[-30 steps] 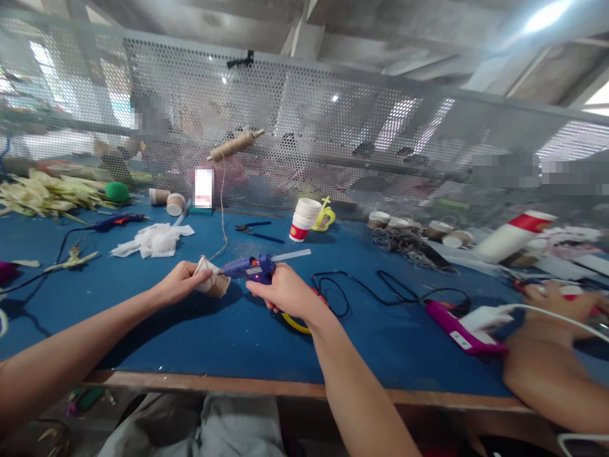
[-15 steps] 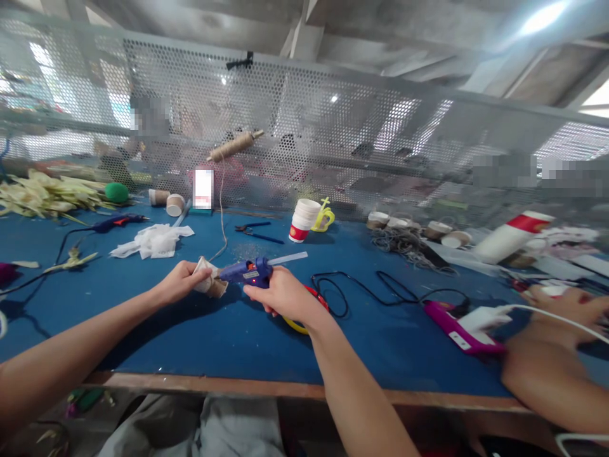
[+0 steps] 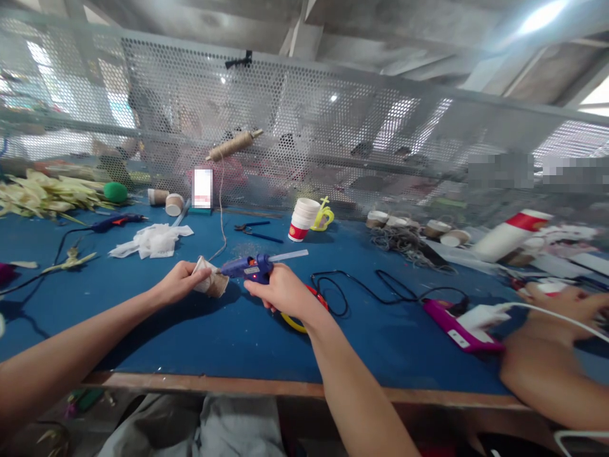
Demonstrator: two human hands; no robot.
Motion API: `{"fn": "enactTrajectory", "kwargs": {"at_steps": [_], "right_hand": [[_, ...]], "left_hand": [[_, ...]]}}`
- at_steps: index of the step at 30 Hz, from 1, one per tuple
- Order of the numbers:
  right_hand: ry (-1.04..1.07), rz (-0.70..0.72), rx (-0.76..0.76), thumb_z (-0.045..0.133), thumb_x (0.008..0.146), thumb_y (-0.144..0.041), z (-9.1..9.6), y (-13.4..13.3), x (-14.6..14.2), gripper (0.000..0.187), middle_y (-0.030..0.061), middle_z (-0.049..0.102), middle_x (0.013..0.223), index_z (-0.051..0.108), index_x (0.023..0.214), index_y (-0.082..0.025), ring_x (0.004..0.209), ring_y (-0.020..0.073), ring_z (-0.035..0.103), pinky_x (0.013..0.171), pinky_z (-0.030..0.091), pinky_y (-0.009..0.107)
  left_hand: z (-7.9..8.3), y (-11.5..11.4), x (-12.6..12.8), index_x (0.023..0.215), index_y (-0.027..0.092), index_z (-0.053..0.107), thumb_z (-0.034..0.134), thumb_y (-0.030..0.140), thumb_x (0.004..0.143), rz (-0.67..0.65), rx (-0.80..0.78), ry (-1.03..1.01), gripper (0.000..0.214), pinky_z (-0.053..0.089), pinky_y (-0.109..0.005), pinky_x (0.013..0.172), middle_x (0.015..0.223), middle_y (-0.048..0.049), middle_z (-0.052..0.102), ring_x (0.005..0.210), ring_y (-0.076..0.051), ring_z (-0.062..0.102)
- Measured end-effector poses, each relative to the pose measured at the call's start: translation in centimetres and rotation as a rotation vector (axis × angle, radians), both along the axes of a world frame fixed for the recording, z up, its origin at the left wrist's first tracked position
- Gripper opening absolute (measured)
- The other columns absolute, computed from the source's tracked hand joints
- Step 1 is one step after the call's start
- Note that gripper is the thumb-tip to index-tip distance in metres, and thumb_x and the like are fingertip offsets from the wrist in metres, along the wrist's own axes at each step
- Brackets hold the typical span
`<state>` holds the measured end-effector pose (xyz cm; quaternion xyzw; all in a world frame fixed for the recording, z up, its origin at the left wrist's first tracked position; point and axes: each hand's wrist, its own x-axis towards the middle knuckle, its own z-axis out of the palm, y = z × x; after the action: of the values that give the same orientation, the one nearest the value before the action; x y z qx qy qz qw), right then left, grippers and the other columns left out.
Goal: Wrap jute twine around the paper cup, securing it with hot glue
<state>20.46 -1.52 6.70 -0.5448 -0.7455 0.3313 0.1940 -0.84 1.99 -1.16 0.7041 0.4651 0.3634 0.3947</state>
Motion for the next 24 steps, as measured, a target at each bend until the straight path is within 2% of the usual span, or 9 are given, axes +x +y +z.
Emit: {"fn": "enactTrajectory", "kwargs": {"at_steps": [7, 14, 18, 24], "right_hand": [[0.063, -0.015, -0.015, 0.054, 0.072, -0.033, -0.7, 0.6, 0.2, 0.024, -0.0029, 0.047, 0.038, 0.054, 0.058, -0.014, 0.035, 0.0074, 0.042, 0.039, 0.037, 0.020], [0.098, -0.007, -0.020, 0.054, 0.073, -0.033, -1.1, 0.8, 0.2, 0.024, -0.0029, 0.047, 0.039, 0.054, 0.059, -0.013, 0.035, 0.0063, 0.041, 0.038, 0.035, 0.019], [0.108, -0.007, -0.035, 0.054, 0.073, -0.034, -1.0, 0.8, 0.3, 0.025, -0.0031, 0.047, 0.039, 0.054, 0.059, -0.013, 0.035, 0.0063, 0.041, 0.039, 0.036, 0.019], [0.082, 0.002, -0.041, 0.055, 0.072, -0.033, -0.3, 0.3, 0.3, 0.025, -0.0028, 0.048, 0.038, 0.054, 0.057, -0.014, 0.035, 0.0067, 0.042, 0.041, 0.038, 0.020]], "left_hand": [[0.2, -0.4, 0.1, 0.051, 0.013, 0.046, 0.040, 0.048, 0.076, -0.016, 0.071, 0.040, 0.043, 0.026, -0.021, 0.047, 0.052, 0.0018, 0.037, 0.051, -0.008, 0.030], [0.1, -0.5, 0.0, 0.053, 0.013, 0.051, 0.043, 0.042, 0.076, -0.029, 0.074, 0.002, 0.037, 0.029, -0.023, 0.048, 0.053, -0.0009, 0.044, 0.051, -0.010, 0.033], [0.2, -0.4, 0.1, 0.053, 0.014, 0.051, 0.044, 0.039, 0.076, -0.018, 0.080, 0.005, 0.035, 0.029, -0.023, 0.047, 0.051, -0.0008, 0.044, 0.051, -0.010, 0.033], [0.3, -0.2, 0.1, 0.052, 0.011, 0.052, 0.043, 0.045, 0.073, 0.026, 0.041, -0.001, 0.041, 0.027, -0.021, 0.045, 0.048, 0.0009, 0.042, 0.048, -0.008, 0.033]]}}
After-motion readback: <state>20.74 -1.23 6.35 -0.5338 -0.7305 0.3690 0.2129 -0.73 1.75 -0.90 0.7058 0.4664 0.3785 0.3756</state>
